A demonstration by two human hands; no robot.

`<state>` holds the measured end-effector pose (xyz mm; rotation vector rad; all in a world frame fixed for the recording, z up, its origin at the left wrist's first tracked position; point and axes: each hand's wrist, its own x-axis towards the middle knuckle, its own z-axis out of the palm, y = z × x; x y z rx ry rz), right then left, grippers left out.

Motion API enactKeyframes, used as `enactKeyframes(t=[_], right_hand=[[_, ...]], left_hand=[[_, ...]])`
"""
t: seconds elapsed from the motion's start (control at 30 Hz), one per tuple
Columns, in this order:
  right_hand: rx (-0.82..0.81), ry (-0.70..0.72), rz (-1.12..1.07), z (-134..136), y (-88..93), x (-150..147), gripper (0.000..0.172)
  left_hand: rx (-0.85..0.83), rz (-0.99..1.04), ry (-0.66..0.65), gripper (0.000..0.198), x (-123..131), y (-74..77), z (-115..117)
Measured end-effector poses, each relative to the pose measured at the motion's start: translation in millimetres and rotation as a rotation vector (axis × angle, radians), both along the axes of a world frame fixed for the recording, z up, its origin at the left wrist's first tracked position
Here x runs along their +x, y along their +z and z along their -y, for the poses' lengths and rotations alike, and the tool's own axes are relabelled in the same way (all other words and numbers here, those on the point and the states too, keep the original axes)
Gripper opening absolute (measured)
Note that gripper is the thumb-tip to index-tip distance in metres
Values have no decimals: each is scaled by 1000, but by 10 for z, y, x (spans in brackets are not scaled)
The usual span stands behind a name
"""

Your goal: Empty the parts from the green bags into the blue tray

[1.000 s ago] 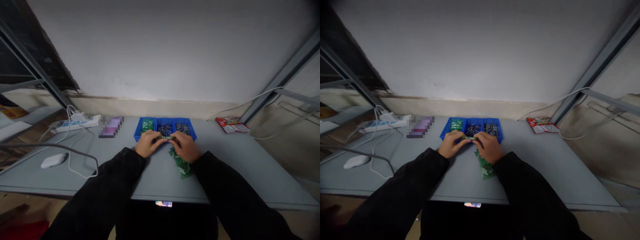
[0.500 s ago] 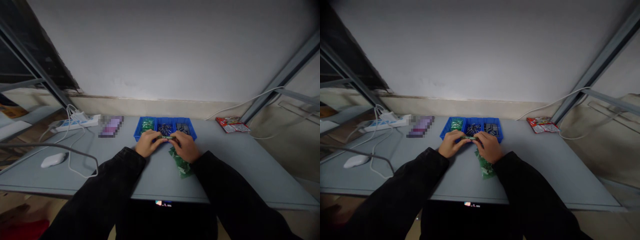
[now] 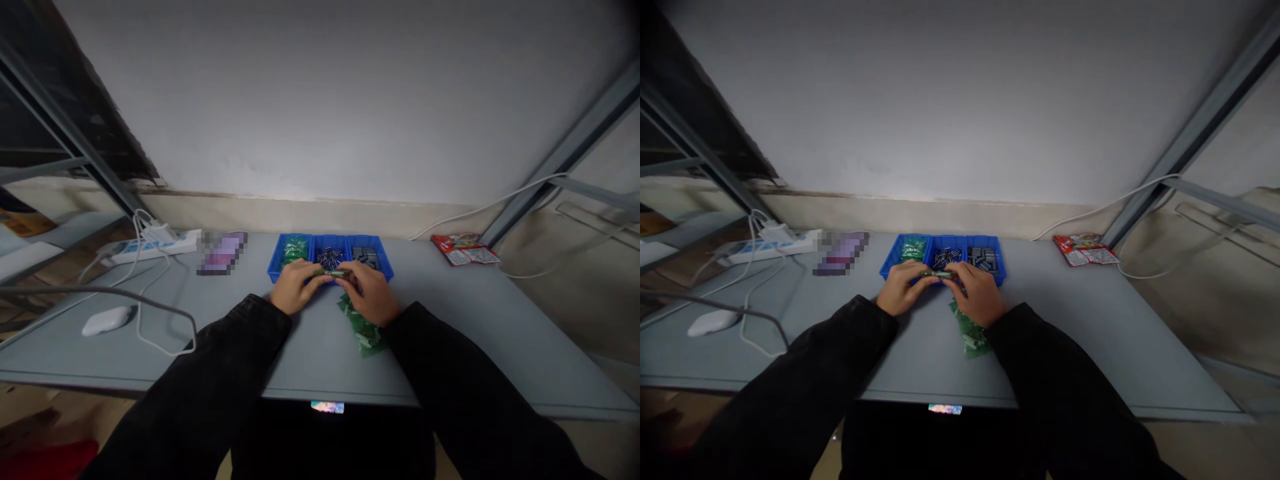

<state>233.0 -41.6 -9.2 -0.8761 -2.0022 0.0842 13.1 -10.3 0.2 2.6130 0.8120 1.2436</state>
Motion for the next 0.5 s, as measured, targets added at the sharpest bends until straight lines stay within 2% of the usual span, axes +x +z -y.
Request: enactKeyframes(t=[0.07,0.23,0.5], right_hand=[[-7,-4,-23,-2,3,1,19],[25,6,-35,-11,10,0,11],[33,30,-14,-19,3,-1,21]], left_hand=[[-13,-5,6,40,7,1,6],[-36,-7,19,41,21,9,20],[-89,4,-19,34,15,5,27]])
